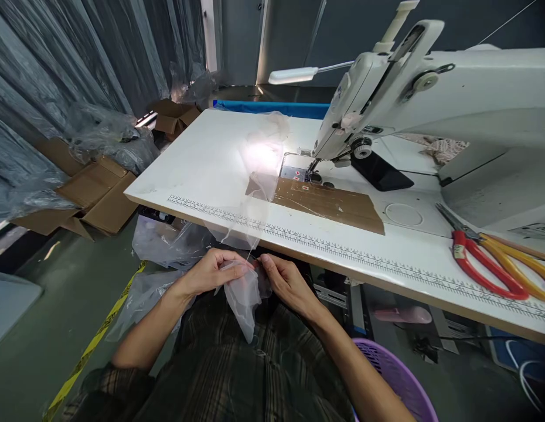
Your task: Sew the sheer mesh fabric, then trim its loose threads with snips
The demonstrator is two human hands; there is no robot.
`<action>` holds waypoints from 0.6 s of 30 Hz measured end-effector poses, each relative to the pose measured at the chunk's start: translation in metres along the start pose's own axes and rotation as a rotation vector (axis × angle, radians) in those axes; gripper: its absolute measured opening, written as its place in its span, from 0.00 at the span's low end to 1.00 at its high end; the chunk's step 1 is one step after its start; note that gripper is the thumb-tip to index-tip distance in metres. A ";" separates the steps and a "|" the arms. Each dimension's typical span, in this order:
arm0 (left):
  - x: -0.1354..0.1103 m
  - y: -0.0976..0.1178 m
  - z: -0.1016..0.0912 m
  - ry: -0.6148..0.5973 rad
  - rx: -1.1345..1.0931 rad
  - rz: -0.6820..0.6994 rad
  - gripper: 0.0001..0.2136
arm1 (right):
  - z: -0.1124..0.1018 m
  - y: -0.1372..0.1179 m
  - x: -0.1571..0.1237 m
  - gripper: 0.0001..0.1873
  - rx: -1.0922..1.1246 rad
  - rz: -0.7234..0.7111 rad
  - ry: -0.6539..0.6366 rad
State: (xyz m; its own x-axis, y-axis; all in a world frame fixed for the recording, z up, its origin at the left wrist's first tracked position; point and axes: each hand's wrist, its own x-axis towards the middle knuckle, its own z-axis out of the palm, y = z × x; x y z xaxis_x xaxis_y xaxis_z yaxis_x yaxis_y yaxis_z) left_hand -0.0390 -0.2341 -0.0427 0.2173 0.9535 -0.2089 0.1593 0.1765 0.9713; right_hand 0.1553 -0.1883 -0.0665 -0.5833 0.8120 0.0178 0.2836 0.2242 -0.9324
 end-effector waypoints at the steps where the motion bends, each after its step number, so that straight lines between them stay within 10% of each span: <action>1: 0.000 0.000 0.000 -0.007 0.006 0.004 0.17 | 0.000 -0.001 0.001 0.30 0.010 -0.005 -0.009; 18: 0.006 -0.006 0.003 0.019 -0.097 -0.019 0.13 | 0.011 0.001 -0.004 0.26 0.013 -0.062 -0.014</action>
State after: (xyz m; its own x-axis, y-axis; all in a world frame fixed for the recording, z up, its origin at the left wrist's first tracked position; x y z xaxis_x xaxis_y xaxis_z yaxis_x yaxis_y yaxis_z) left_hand -0.0360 -0.2299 -0.0505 0.1966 0.9540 -0.2264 0.0691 0.2168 0.9738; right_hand 0.1497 -0.1972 -0.0715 -0.6099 0.7893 0.0707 0.2369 0.2667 -0.9342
